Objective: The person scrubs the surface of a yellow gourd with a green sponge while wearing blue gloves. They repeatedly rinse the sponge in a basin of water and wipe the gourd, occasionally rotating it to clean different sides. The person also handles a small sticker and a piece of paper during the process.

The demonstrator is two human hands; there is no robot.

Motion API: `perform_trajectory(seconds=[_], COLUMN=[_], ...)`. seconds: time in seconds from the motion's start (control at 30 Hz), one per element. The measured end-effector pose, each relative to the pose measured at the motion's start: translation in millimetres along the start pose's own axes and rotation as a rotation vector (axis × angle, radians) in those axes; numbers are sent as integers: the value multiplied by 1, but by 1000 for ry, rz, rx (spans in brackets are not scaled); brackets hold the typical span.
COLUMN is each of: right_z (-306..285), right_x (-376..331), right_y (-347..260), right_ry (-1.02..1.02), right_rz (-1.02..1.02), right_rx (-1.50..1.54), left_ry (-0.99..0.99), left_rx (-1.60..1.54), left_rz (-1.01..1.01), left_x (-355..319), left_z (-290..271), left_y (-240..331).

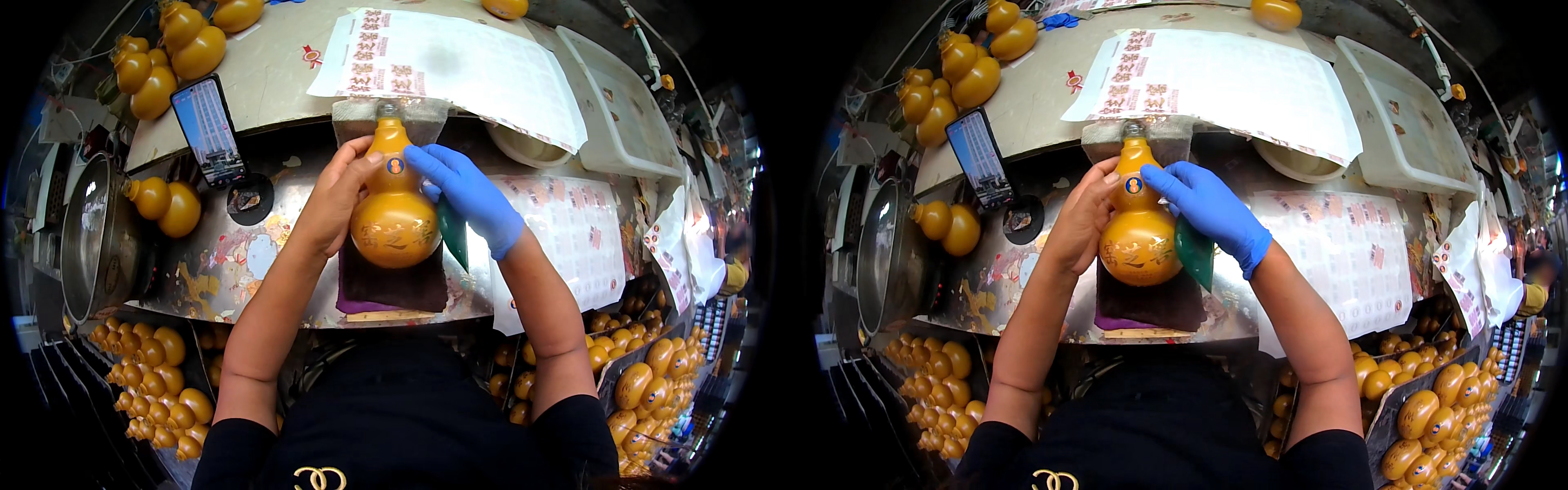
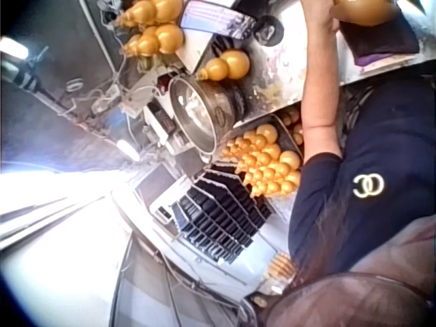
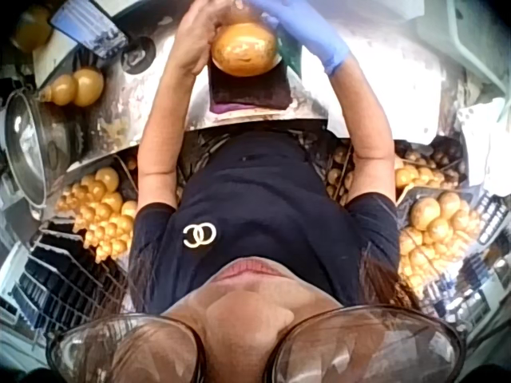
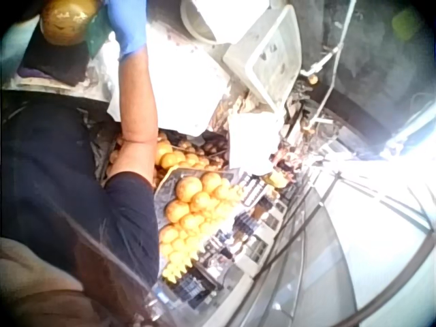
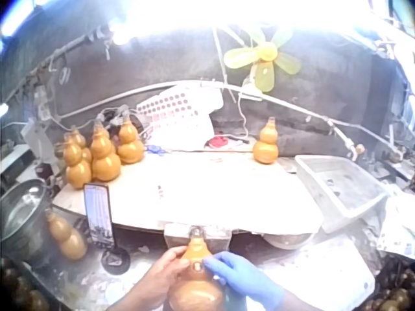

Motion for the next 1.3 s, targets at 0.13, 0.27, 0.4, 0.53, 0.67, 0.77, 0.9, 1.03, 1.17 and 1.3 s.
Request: perform_trajectory(seconds=[0.13, 0.27, 0.4, 0.53, 0.67, 0.77, 0.9, 1.03, 1.17, 1.3], right_z=[2, 2, 3, 3, 2, -1, 1, 2, 3, 1], right_x=[2, 4, 4, -1, 2, 6, 9, 6, 3, 1], right_y=[1, 3, 3, -2, -3, 0, 0, 0, -3, -6], right_ry=[9, 2, 5, 15, -8, -32, 11, -17, -44, -83], right_rz=[6, -10, -12, -32, 0, 34, 0, -16, 1, 5], right_rx=[-41, -18, -22, -47, -48, -46, -106, -75, -48, -45], left_ry=[-24, -28, -19, -31, -55, -51, -66, -74, -90, -104], left_rx=[126, 118, 118, 125, 57, -22, 170, 116, 76, 41], left_rz=[52, 41, 35, 38, 3, -23, 62, 50, 41, 50], left_x=[0, 1, 1, 0, 3, 4, 4, 3, 3, 2], left_z=[5, 3, 2, 2, -4, 1, 1, 1, -1, -4], left_y=[0, -1, -2, -2, -4, 0, -2, -3, -5, -8])
Point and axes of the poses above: each hand's wrist, its own x-axis towards the middle knuckle, its own z-axis out of the palm, y = z × x, the point moved 5 cm from there along x, towards the middle knuckle, and after that the axes turned 14 degrees about z, right-handed, at the moved point
